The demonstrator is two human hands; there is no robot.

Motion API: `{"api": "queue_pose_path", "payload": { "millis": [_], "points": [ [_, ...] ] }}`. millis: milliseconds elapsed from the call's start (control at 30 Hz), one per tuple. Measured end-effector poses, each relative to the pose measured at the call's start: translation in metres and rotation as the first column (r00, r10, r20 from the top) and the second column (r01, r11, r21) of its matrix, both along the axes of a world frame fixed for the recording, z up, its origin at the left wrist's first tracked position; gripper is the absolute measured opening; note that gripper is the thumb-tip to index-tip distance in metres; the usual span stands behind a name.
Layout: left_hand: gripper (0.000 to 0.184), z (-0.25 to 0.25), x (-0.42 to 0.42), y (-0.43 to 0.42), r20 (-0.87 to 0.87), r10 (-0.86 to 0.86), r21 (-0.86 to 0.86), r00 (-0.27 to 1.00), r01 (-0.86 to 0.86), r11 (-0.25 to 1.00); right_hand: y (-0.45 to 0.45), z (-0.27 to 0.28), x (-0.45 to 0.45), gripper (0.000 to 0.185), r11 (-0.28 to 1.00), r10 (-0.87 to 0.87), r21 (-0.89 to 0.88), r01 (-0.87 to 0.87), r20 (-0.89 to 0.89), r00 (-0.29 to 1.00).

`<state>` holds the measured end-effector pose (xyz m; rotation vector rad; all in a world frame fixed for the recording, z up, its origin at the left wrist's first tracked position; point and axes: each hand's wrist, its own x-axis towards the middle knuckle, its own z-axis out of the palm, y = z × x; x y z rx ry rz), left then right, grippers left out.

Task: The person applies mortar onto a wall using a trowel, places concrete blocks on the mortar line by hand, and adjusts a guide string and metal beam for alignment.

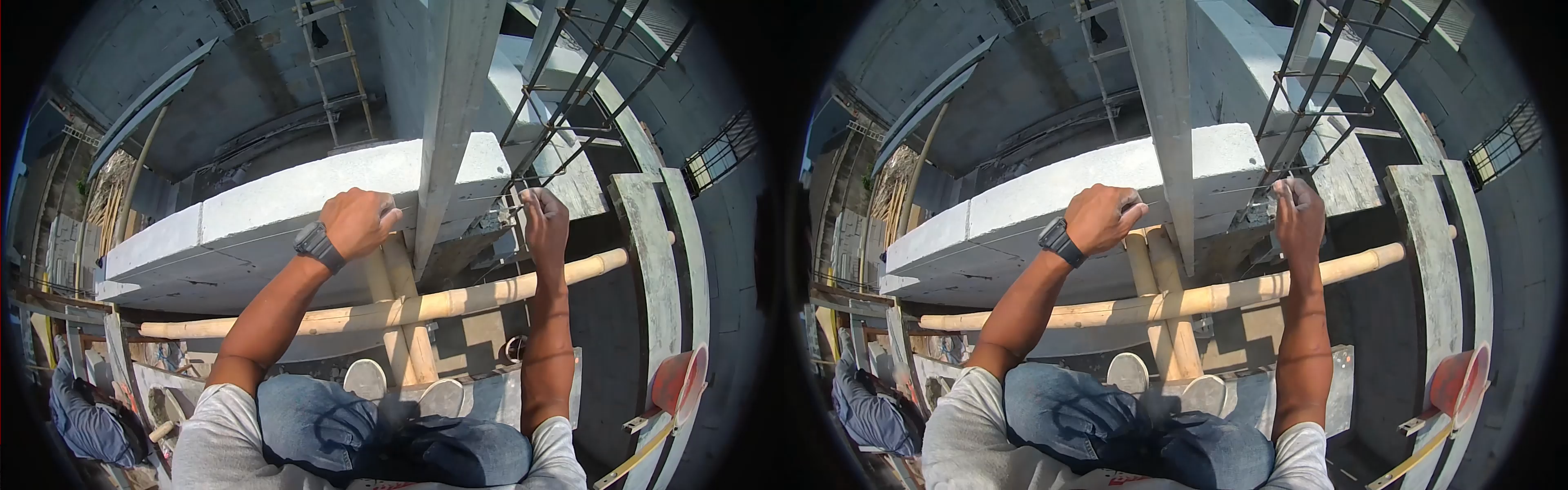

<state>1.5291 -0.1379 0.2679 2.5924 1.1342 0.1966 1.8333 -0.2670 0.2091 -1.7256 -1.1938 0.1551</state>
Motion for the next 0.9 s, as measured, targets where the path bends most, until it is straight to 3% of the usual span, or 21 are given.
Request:
{"api": "queue_pose_path", "payload": {
  "millis": [33, 100, 167, 300, 433, 467, 500, 567, 600, 667, 833, 900],
  "points": [
    [0.029, -0.003, 0.001, 0.001, 0.018, 0.015, 0.003, 1.0, -0.015, 1.0, -0.002, 0.002, -0.002, 0.026, 0.998, -0.056, 0.024, 0.058, -0.076, 0.996],
    [0.028, -0.009, 0.003, 0.002, 0.053, 0.034, 0.004, 0.998, -0.034, 0.999, -0.008, 0.003, -0.003, 0.027, 0.995, -0.092, 0.041, 0.095, -0.066, 0.994],
    [0.027, -0.011, 0.002, 0.003, 0.038, 0.016, 0.022, 0.999, -0.017, 1.0, -0.009, 0.004, -0.005, 0.027, 0.992, -0.057, 0.107, 0.069, -0.108, 0.992],
    [0.025, -0.009, -0.005, 0.004, 0.03, -0.02, 0.039, 0.999, 0.019, 0.999, -0.005, -0.006, -0.003, 0.027, 0.995, -0.054, 0.072, 0.074, -0.246, 0.968],
    [0.024, 0.018, -0.023, 0.007, 0.19, 0.071, -0.05, 0.979, -0.062, 0.997, -0.003, -0.016, -0.003, 0.028, 0.98, 0.067, -0.181, -0.078, -0.068, 0.995],
    [0.024, 0.019, -0.03, 0.007, 0.291, 0.085, -0.072, 0.953, -0.066, 0.995, -0.004, -0.018, -0.003, 0.029, 0.944, 0.082, -0.31, -0.112, -0.108, 0.991],
    [0.024, 0.02, -0.035, 0.007, 0.372, 0.065, -0.064, 0.926, -0.044, 0.997, -0.001, -0.014, -0.011, 0.029, 0.951, 0.234, -0.218, -0.218, 0.047, 0.971],
    [0.024, 0.024, -0.039, 0.006, 0.527, 0.021, -0.037, 0.849, -0.002, 0.999, 0.003, -0.016, -0.019, 0.029, 0.932, 0.239, -0.304, -0.199, 0.1, 0.966],
    [0.024, 0.026, -0.038, 0.008, 0.555, 0.029, -0.065, 0.832, 0.008, 0.998, 0.005, -0.005, -0.027, 0.029, 0.881, 0.137, -0.458, -0.115, 0.016, 0.99],
    [0.024, 0.027, -0.032, 0.018, 0.598, 0.039, -0.11, 0.801, 0.034, 0.993, 0.007, 0.001, -0.027, 0.029, 0.933, 0.122, -0.35, -0.081, 0.097, 0.988],
    [0.027, 0.029, -0.012, 0.032, 0.458, 0.025, -0.065, 0.889, 0.006, 0.998, 0.002, 0.033, 0.006, 0.029, 0.99, 0.003, -0.136, 0.04, 0.303, 0.953],
    [0.028, 0.028, -0.009, 0.033, 0.415, 0.033, -0.07, 0.909, -0.004, 0.998, -0.002, 0.063, 0.013, 0.028, 0.99, -0.08, -0.095, 0.103, 0.216, 0.973]
  ]
}}
